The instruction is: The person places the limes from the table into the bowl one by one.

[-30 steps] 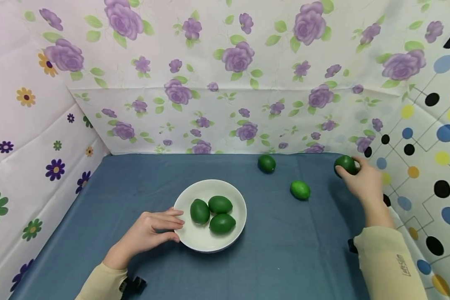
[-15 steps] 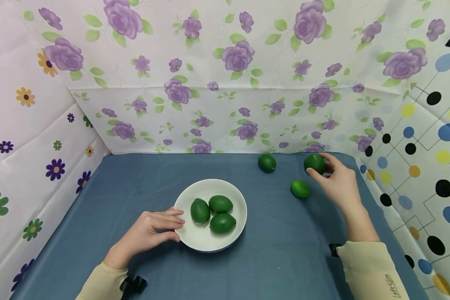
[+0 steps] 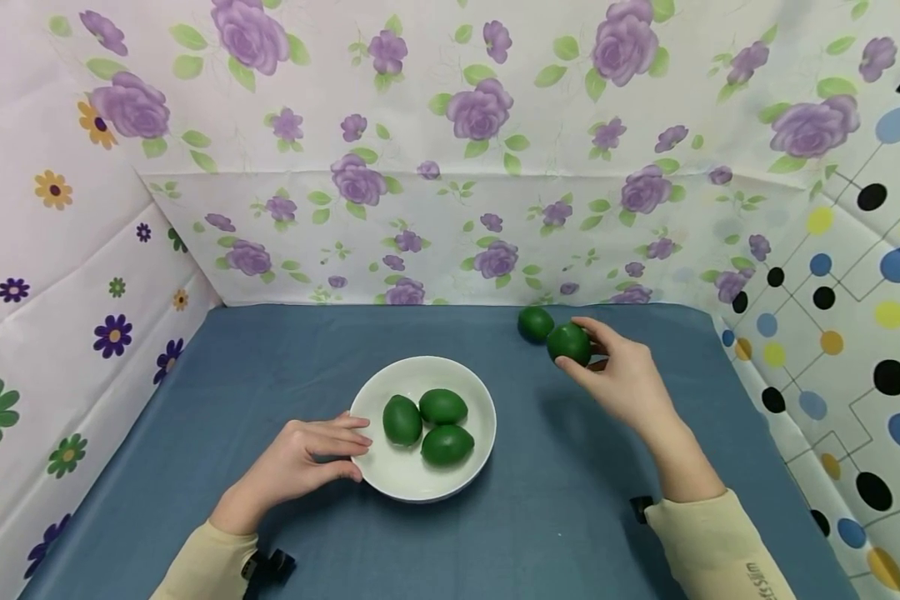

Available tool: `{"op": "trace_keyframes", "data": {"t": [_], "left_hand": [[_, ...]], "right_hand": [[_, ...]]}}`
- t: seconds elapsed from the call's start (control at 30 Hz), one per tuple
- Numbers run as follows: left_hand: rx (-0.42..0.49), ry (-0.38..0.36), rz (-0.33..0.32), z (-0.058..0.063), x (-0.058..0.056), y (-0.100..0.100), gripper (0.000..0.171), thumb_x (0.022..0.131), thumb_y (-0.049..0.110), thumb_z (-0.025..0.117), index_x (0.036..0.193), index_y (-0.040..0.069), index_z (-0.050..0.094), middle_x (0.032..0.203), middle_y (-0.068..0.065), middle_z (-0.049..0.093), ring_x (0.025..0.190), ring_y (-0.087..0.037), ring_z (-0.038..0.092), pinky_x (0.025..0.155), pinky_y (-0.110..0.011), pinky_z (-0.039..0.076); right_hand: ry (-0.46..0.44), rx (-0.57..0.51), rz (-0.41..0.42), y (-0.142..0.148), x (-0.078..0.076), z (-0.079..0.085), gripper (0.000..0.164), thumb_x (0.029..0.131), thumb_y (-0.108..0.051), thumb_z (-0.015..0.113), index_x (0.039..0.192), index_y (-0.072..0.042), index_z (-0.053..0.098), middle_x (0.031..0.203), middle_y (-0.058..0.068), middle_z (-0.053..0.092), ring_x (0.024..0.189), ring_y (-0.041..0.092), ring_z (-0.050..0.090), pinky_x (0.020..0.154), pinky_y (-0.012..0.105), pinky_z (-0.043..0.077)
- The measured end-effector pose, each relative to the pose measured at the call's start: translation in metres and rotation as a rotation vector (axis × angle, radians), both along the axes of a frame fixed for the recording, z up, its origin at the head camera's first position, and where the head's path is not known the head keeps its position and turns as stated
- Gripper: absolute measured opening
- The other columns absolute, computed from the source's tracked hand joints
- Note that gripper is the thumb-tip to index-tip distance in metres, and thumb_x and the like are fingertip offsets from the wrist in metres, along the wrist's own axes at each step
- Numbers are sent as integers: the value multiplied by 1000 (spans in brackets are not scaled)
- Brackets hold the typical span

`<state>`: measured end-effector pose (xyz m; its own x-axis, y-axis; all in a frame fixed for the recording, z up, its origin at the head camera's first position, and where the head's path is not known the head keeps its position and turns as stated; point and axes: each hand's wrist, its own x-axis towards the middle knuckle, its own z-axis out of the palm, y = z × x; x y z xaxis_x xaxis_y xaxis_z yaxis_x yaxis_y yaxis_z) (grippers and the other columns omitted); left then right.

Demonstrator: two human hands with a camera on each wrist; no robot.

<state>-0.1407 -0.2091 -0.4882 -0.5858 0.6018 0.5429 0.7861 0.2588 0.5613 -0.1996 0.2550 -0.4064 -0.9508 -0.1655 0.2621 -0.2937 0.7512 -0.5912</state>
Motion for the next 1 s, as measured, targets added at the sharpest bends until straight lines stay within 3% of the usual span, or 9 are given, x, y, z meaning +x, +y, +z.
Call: {"op": "trace_keyframes", "data": {"t": [0.17, 0.37, 0.73, 1.0], "left_hand": [[-3, -7, 3, 2, 0, 1, 31, 77, 24, 86, 106, 15, 80, 104, -2, 76, 116, -21, 65, 108, -42, 46], [-10, -31, 3, 4, 2, 1, 31, 78, 24, 86, 107, 14, 79, 104, -4, 76, 117, -21, 64, 109, -42, 46], [1, -1, 1, 2, 2, 0, 31, 78, 25, 85, 108, 16, 79, 103, -5, 76, 115, -23, 66, 108, -41, 46], [1, -8, -1, 2, 1, 0, 32, 78, 25, 85, 108, 17, 79, 103, -5, 76, 113, -30, 67, 109, -41, 46]], "right_hand": [[18, -14, 58, -14, 6, 1, 61, 89, -46, 74, 143, -29, 53, 123, 8, 66, 90, 20, 70, 74, 40, 63], [13, -26, 146, -33, 16, 5, 63, 87, -46, 77, 142, -24, 55, 119, 1, 68, 94, 15, 69, 77, 37, 63], [42, 25, 351, -71, 34, 10, 60, 87, -45, 77, 141, -29, 54, 122, -12, 66, 100, 6, 66, 80, 27, 61], [-32, -4, 486, -100, 44, 5, 53, 88, -45, 76, 135, -30, 56, 114, -19, 65, 99, -1, 63, 79, 23, 59]]}}
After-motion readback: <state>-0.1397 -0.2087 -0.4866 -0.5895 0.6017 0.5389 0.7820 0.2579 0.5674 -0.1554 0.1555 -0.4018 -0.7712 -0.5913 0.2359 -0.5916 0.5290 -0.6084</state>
